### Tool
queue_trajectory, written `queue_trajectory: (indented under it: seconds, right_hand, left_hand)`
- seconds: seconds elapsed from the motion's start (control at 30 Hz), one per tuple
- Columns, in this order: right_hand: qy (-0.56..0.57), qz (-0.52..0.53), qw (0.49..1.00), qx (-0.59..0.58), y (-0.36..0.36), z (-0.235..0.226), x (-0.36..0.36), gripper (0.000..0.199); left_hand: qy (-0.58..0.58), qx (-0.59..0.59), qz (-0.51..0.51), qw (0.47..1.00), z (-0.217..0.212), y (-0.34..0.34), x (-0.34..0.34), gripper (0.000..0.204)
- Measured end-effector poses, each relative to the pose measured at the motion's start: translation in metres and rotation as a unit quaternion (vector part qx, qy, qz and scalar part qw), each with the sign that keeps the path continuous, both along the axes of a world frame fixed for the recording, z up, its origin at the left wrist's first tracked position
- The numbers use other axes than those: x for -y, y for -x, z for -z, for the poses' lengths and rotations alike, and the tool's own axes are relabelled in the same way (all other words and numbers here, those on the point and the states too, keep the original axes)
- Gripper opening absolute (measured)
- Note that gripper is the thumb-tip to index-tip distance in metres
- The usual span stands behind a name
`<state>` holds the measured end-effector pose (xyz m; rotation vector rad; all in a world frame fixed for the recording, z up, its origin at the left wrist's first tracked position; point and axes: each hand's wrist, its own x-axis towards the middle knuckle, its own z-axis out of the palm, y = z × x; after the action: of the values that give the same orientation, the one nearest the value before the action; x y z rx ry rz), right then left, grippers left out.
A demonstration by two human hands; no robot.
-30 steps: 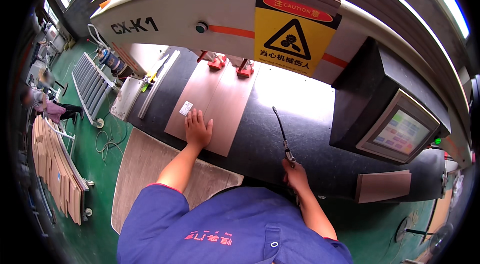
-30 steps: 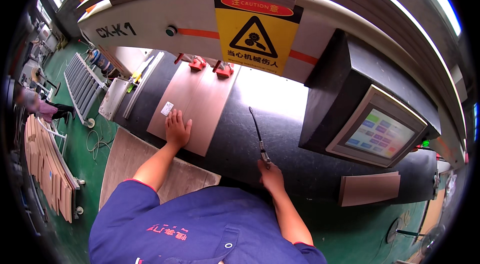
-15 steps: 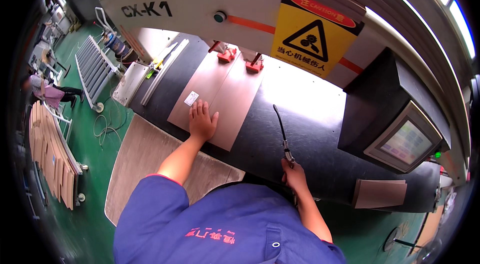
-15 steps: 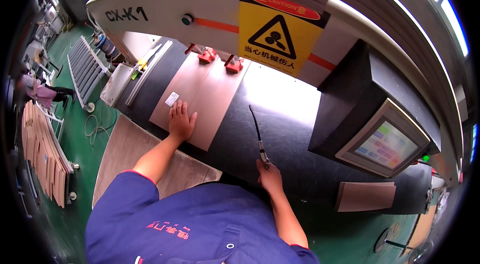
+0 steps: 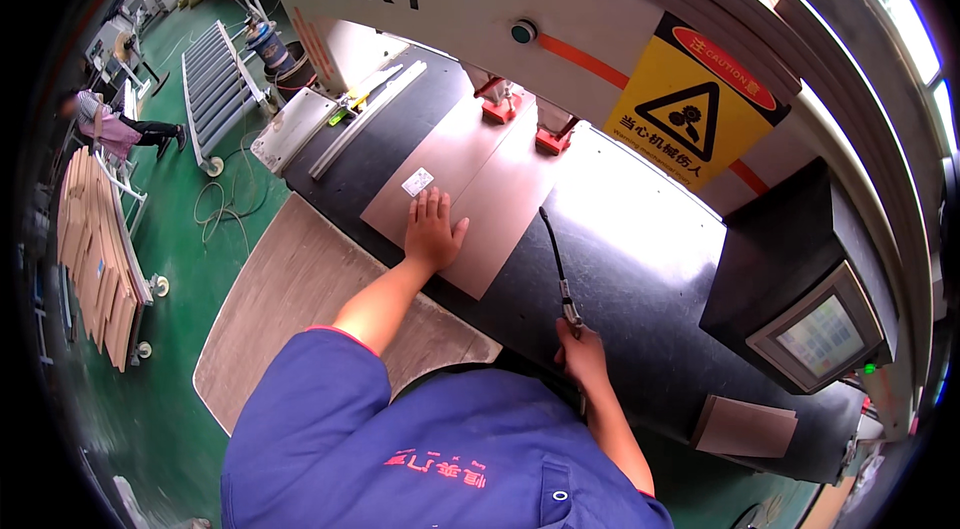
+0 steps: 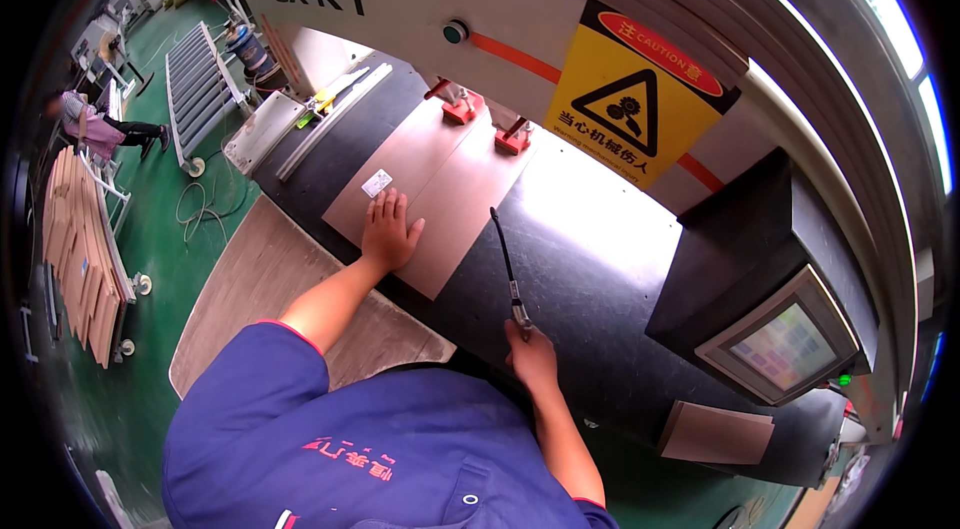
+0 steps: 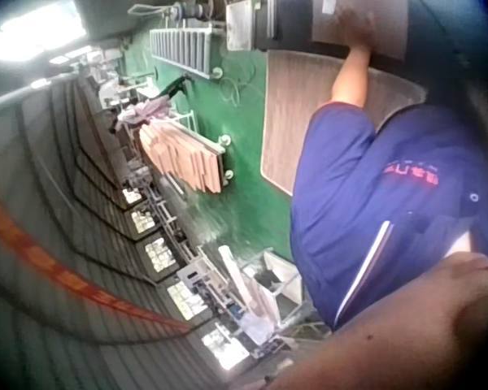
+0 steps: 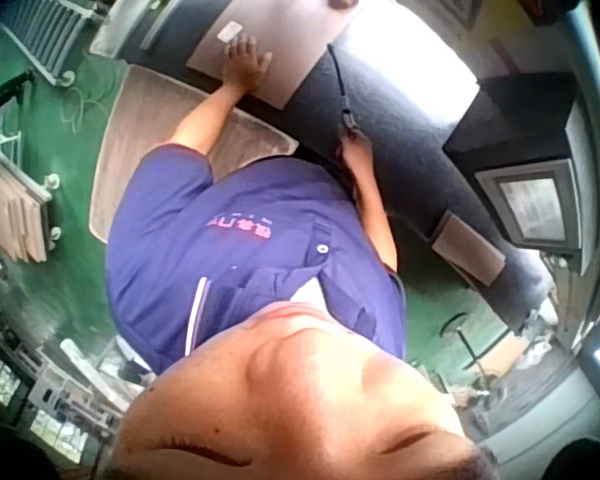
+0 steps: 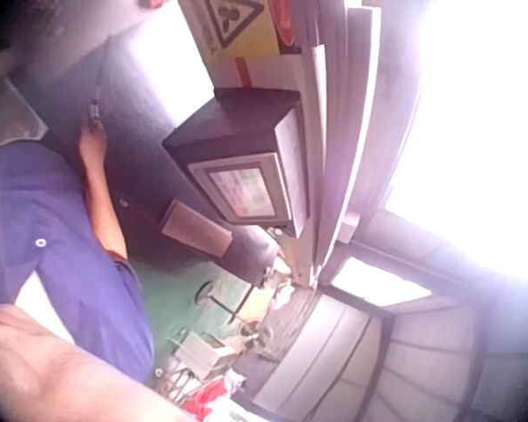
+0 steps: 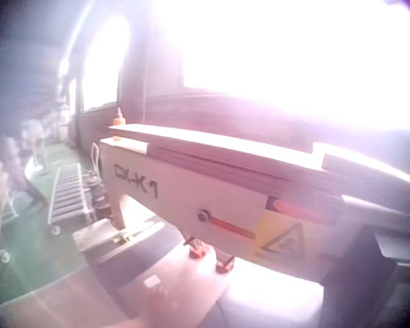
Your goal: The person places wooden boards into a woodworking machine, monitors the machine's operation, and then retrieves the processed boards to stack them on a nearby pallet.
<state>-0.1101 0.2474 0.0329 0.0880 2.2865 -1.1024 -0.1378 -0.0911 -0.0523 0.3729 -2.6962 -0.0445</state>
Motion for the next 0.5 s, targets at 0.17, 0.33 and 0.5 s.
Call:
queue_trajectory:
  seconds: [0.17, 0.33, 0.5]
  right_hand:
    - [-0.016, -0.014, 1.0, 0.0, 0.0001, 0.0007, 0.003, 0.047]
    - [0.004, 0.009, 1.0, 0.013, -0.0008, 0.0051, -0.0003, 0.048]
    - [0.003, 0.014, 1.0, 0.022, -0.001, 0.007, 0.0001, 0.047]
  left_hand:
    - [-0.011, 0.01, -0.002, 1.0, -0.0006, 0.0003, -0.0003, 0.063]
    - [-0.011, 0.018, 0.0, 1.0, -0.0023, -0.0011, -0.0003, 0.064]
    - [-0.019, 0.014, 0.008, 1.0, -0.0015, -0.0002, 0.0008, 0.063]
